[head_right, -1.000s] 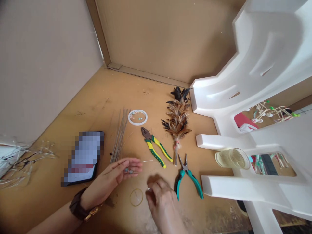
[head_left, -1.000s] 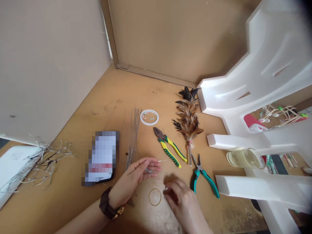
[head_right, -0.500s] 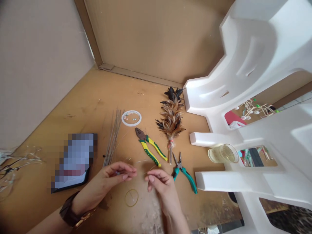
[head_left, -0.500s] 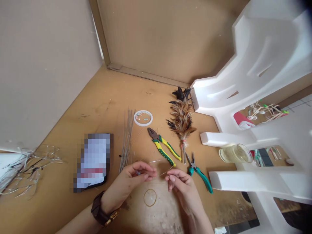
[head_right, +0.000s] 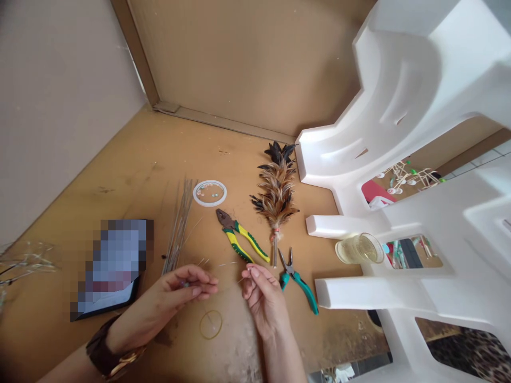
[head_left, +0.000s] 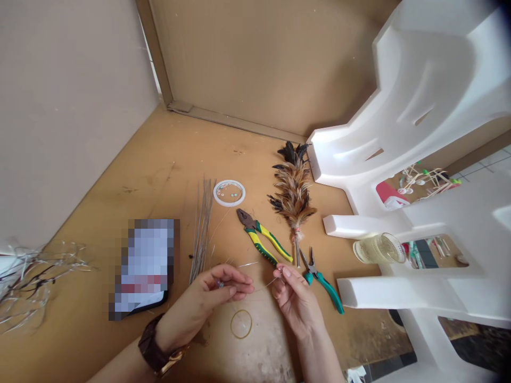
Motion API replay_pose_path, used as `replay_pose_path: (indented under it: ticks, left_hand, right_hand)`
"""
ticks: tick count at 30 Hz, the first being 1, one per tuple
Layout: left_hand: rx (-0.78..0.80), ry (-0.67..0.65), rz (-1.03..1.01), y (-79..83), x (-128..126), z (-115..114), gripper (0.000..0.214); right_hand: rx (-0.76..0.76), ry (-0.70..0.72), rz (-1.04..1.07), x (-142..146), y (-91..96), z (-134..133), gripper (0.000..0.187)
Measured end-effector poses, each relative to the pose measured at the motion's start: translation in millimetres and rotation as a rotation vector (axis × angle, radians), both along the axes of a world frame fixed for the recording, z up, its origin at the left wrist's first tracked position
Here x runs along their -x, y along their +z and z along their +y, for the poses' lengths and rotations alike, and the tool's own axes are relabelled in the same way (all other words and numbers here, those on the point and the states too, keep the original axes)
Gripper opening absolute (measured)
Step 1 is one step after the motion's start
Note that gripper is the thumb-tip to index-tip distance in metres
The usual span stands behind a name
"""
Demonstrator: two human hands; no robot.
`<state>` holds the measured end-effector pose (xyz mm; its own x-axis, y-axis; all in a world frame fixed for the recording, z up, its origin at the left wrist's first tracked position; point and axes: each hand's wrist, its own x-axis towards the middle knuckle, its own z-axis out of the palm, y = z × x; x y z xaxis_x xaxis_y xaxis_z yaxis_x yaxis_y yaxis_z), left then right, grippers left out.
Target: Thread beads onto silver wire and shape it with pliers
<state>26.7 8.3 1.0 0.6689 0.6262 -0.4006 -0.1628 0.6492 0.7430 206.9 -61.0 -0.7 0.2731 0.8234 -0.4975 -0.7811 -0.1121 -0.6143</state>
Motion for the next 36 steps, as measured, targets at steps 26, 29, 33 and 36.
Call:
replay_pose_path:
  ticks: [26, 29, 33, 36]
  left_hand:
    - [-0.055, 0.044, 0.081, 5.9, -0.5, 0.8, 0.007]
    - [-0.086, 0.038, 0.092, 8.0, -1.8, 0.7, 0.006]
    - [-0.116, 0.030, 0.061, 9.8, -1.0, -0.7, 0.005]
    - [-0.135, 0.035, 0.042, 10.2, 0.7, -1.9, 0.005]
  right_hand:
    - [-0.027, 0.039, -0.269, -4.0, 3.8, -4.5, 0.015]
    - [-0.034, 0.050, -0.370, -5.3, 6.1, -5.5, 0.014]
    - [-0.037, 0.087, -0.348, -2.4, 9.5, -3.9, 0.014]
    - [-0.035, 0.062, -0.174, -0.4, 10.3, -2.6, 0.015]
